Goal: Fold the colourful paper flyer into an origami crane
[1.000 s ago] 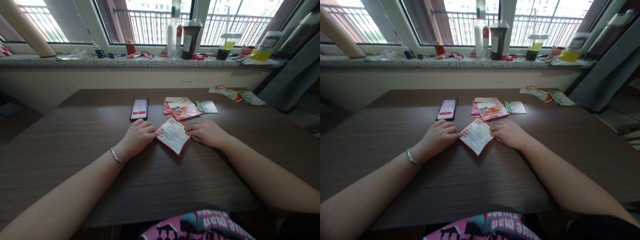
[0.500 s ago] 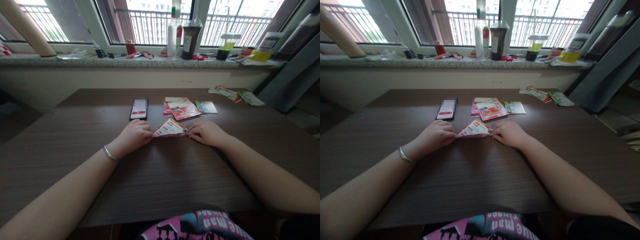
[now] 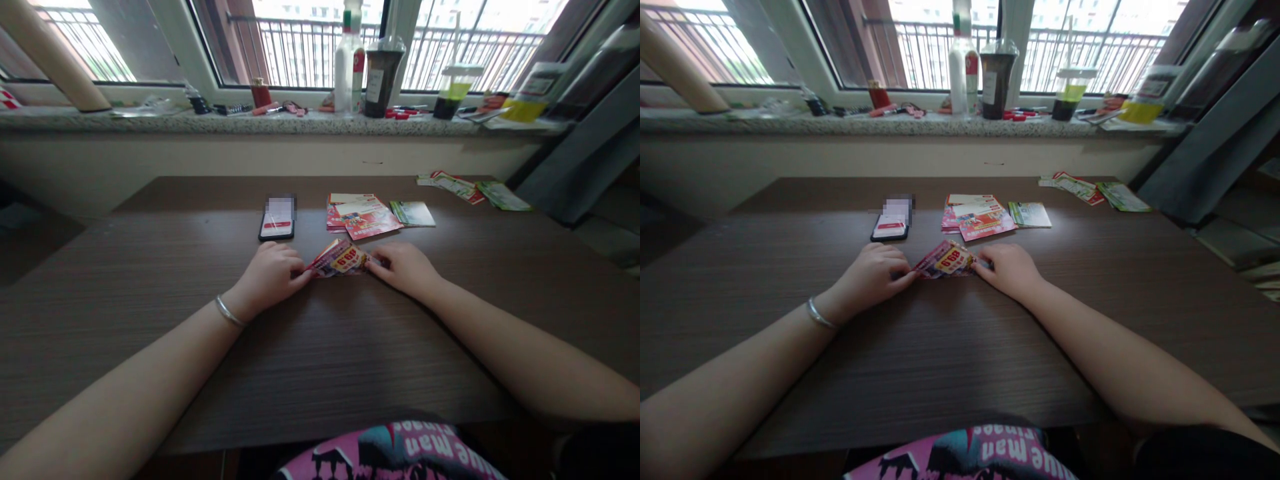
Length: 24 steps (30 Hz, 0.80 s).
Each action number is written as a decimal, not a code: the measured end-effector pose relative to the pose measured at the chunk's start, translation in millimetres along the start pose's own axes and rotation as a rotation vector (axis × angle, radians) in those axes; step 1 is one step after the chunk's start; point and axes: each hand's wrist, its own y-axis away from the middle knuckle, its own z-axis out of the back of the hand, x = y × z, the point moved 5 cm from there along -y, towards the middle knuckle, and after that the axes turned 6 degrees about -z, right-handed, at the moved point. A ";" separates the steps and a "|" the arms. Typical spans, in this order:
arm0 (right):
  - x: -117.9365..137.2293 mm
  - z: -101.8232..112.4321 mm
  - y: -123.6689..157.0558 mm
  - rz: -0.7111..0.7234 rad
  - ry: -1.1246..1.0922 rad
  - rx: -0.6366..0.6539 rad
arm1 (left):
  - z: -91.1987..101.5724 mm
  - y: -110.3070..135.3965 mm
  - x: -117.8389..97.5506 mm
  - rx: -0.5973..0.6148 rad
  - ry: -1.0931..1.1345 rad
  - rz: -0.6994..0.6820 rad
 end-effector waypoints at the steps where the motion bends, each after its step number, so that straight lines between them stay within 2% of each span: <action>1: 1.1 -0.1 -0.1 -0.028 0.001 -0.002 | 0.1 -0.6 -0.3 -0.012 -0.007 0.011; 9: 0.9 -7.6 -2.5 -0.104 -0.012 0.006 | -4.5 -3.8 3.3 0.024 0.011 0.178; 13: -0.7 -10.3 -2.9 -0.055 -0.004 -0.027 | -4.5 -3.0 0.0 -0.018 -0.033 0.180; 15: 1.7 -9.2 -2.2 0.031 -0.023 -0.071 | -5.5 -2.8 -1.7 -0.043 -0.057 0.155; 17: 8.2 -8.1 -0.5 0.178 -0.034 -0.095 | -7.3 -3.4 -4.7 -0.062 -0.062 0.093; 20: 20.4 -9.8 3.0 0.399 -0.005 -0.035 | -10.1 -4.8 -15.4 -0.065 -0.056 -0.131; 22: 25.3 -11.3 4.2 0.463 0.027 0.018 | -12.2 -4.4 -22.7 -0.026 -0.058 -0.273; 24: 27.0 -10.9 4.4 0.477 0.047 0.047 | -12.9 -3.8 -26.2 0.010 -0.052 -0.332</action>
